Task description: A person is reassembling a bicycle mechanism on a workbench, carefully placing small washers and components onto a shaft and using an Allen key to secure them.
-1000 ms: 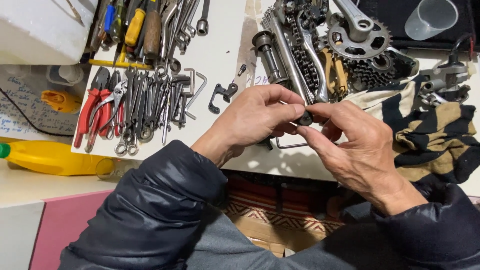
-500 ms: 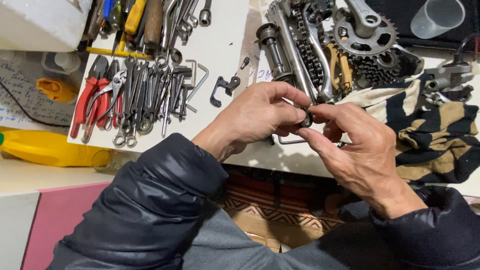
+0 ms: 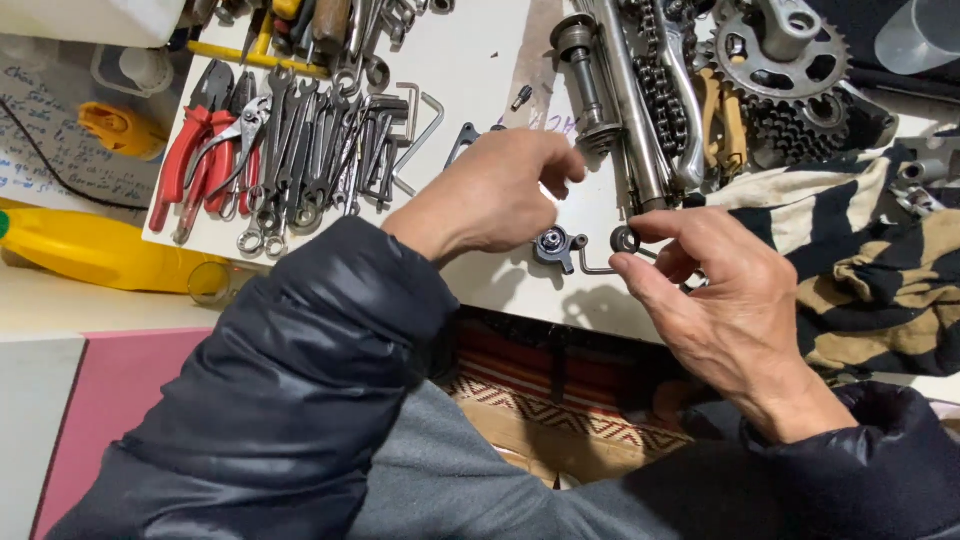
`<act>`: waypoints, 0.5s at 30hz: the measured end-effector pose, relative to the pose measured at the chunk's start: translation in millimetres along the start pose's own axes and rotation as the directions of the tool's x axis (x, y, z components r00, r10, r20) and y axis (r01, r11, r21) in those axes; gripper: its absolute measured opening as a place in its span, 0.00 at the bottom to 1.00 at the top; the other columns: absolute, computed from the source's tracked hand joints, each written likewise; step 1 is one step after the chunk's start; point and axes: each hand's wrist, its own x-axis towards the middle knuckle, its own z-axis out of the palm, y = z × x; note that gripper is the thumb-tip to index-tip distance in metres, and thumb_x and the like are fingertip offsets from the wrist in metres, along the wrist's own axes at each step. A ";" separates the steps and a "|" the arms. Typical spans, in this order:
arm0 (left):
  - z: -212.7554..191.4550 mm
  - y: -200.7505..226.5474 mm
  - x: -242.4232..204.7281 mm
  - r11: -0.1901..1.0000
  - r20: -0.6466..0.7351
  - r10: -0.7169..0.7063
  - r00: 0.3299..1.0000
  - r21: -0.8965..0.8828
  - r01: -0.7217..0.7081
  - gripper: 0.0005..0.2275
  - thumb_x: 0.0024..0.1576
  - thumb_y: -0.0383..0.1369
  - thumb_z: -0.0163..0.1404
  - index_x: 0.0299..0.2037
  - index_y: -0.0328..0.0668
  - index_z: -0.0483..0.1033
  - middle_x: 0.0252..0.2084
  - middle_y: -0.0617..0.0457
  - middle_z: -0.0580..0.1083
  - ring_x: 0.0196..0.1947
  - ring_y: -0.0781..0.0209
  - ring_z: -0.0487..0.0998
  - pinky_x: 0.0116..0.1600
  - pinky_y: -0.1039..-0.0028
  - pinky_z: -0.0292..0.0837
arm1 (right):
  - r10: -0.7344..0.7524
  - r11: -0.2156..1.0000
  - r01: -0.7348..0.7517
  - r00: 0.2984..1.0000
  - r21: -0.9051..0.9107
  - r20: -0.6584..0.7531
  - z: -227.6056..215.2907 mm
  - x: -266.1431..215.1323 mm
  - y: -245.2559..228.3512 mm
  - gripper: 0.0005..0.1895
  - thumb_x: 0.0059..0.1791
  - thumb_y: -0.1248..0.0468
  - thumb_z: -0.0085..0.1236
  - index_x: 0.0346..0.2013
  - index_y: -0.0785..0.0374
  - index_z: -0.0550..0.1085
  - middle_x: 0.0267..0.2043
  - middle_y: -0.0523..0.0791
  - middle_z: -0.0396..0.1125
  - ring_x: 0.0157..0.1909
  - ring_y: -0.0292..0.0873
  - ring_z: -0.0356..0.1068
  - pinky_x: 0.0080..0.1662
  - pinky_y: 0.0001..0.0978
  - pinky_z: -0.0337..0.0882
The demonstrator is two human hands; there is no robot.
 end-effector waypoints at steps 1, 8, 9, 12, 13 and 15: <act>-1.4 -4.4 1.7 1.000 -0.001 -0.002 1.000 -0.002 0.002 0.27 0.52 0.15 0.41 0.61 0.53 0.72 0.61 0.58 0.74 0.61 0.62 0.75 0.65 0.70 0.72 | -0.002 1.000 0.002 1.000 0.001 0.002 2.1 -0.1 -0.7 0.11 0.51 0.62 0.67 0.44 0.64 0.79 0.37 0.44 0.73 0.29 0.37 0.69 0.40 0.30 0.67; 2.9 -28.9 16.2 0.983 0.220 -0.136 0.966 0.152 0.104 0.32 0.53 0.17 0.48 0.70 0.52 0.63 0.64 0.49 0.72 0.36 0.60 0.76 0.24 0.76 0.67 | -0.015 1.000 0.014 0.995 0.016 0.099 13.8 0.4 -3.2 0.13 0.51 0.57 0.62 0.44 0.62 0.79 0.40 0.45 0.72 0.33 0.41 0.68 0.40 0.33 0.68; 5.0 -30.0 17.1 0.984 0.244 -0.121 0.962 0.154 0.085 0.34 0.53 0.19 0.53 0.71 0.56 0.61 0.66 0.49 0.70 0.20 0.65 0.70 0.21 0.79 0.62 | -0.035 0.999 0.035 0.992 0.003 0.119 15.4 0.7 -2.9 0.14 0.51 0.56 0.61 0.44 0.63 0.78 0.41 0.46 0.72 0.33 0.43 0.69 0.39 0.35 0.68; 13.7 -38.1 32.5 0.939 0.261 -0.120 0.958 0.344 0.024 0.35 0.55 0.28 0.58 0.73 0.63 0.58 0.59 0.50 0.76 0.47 0.54 0.79 0.39 0.71 0.74 | -0.067 0.998 0.065 0.990 0.015 0.124 19.6 1.7 -2.8 0.14 0.51 0.57 0.60 0.44 0.65 0.77 0.44 0.49 0.73 0.46 0.47 0.73 0.32 0.36 0.72; 14.5 -38.7 33.3 0.940 0.261 -0.121 0.958 0.341 0.026 0.35 0.55 0.28 0.58 0.73 0.63 0.58 0.59 0.50 0.76 0.47 0.54 0.79 0.39 0.71 0.74 | -0.068 0.998 0.066 0.990 0.015 0.127 20.3 1.7 -2.5 0.14 0.51 0.57 0.60 0.44 0.65 0.77 0.44 0.49 0.73 0.46 0.47 0.73 0.32 0.36 0.72; 15.8 -40.3 34.8 0.938 0.267 -0.091 0.959 0.347 -0.007 0.35 0.54 0.29 0.58 0.72 0.64 0.60 0.56 0.48 0.76 0.29 0.58 0.77 0.27 0.73 0.67 | -0.068 0.998 0.066 0.988 0.021 0.138 21.9 2.3 -2.0 0.14 0.51 0.58 0.60 0.44 0.65 0.77 0.43 0.49 0.72 0.46 0.47 0.72 0.29 0.36 0.72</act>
